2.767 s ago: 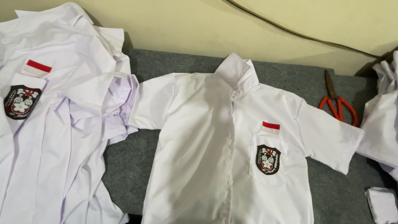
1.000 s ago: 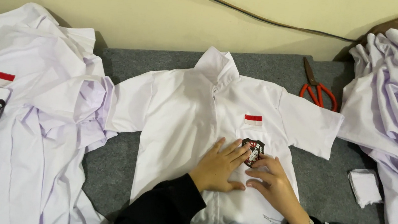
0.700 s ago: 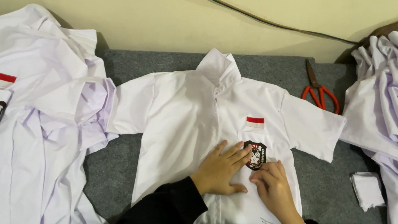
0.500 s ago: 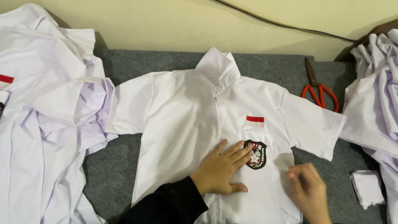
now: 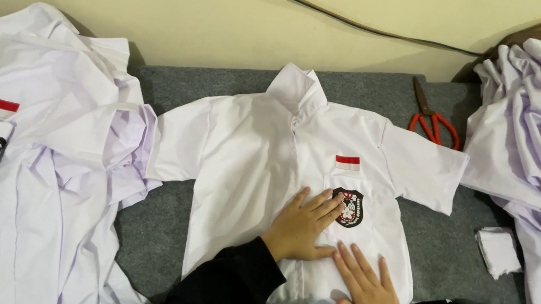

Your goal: Inspecting white school uniform shirts for loose threads and trimming them with scissors on a work table.

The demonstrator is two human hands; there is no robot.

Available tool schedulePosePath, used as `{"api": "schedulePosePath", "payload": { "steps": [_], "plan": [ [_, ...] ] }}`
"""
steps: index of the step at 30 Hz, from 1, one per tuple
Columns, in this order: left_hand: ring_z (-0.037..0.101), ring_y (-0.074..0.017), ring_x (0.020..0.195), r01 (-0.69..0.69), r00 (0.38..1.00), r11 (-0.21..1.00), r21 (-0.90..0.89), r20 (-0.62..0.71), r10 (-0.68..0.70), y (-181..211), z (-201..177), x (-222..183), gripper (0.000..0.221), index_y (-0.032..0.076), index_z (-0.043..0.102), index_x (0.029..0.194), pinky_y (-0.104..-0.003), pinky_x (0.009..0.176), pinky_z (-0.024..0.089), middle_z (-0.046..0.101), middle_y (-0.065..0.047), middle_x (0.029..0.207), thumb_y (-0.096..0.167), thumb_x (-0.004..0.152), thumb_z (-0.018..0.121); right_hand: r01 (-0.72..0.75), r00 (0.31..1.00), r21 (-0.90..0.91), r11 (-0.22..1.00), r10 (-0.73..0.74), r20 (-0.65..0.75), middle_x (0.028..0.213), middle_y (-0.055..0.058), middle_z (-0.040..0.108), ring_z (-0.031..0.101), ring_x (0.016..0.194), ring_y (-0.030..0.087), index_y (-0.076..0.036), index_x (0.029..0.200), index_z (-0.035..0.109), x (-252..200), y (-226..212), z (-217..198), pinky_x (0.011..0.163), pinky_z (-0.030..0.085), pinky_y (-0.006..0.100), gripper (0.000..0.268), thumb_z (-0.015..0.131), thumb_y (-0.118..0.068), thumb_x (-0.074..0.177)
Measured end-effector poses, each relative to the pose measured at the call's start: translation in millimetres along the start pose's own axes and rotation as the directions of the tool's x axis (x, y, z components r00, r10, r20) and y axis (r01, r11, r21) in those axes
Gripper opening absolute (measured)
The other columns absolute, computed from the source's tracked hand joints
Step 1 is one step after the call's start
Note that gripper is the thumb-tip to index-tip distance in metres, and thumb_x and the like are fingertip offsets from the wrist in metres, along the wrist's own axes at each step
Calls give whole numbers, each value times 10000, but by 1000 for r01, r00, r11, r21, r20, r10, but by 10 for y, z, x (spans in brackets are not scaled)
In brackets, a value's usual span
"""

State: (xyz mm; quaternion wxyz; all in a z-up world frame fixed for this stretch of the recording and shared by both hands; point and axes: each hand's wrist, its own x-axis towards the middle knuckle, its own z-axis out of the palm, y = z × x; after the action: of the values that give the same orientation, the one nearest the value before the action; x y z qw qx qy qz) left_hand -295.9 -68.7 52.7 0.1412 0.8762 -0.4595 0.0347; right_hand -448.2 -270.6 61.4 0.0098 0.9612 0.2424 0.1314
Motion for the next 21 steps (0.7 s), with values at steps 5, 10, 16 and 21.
{"api": "schedulePosePath", "payload": {
  "steps": [5,10,16,21],
  "plan": [
    [156,-244,1581,4,1000,1000,12,15,-5,2,0,9,1000,103,282,1605,-570,1239,92,232,-67,1704,780,877,389,-450,888,-267,852,458,-33,1791,114,244,125,1638,452,-104,1640,330,-669,506,170,1084,46,857,940,204,-797,1017],
    [107,-252,1587,17,997,1000,-24,70,-15,6,-18,30,995,104,242,1614,-575,1242,40,226,-69,1699,765,884,386,-681,727,-72,728,662,-181,1806,91,80,-40,1667,401,-96,1606,304,-360,573,-135,1076,-22,905,968,261,-767,910],
    [165,-253,1579,16,1000,999,-29,11,-16,15,-6,7,926,74,278,1604,-567,1240,83,248,-97,1695,703,926,334,-172,938,269,948,74,339,1748,9,62,39,1596,237,-187,1659,58,220,148,76,1202,80,556,861,240,-679,977],
    [126,-251,1583,12,999,999,-36,36,-11,-5,10,8,1018,78,237,1612,-562,1244,53,201,-90,1707,758,876,412,-482,593,-435,761,648,477,1729,-9,-54,71,1550,333,-257,1637,-60,184,630,-106,1165,105,742,918,-40,-806,901]
  ]
}}
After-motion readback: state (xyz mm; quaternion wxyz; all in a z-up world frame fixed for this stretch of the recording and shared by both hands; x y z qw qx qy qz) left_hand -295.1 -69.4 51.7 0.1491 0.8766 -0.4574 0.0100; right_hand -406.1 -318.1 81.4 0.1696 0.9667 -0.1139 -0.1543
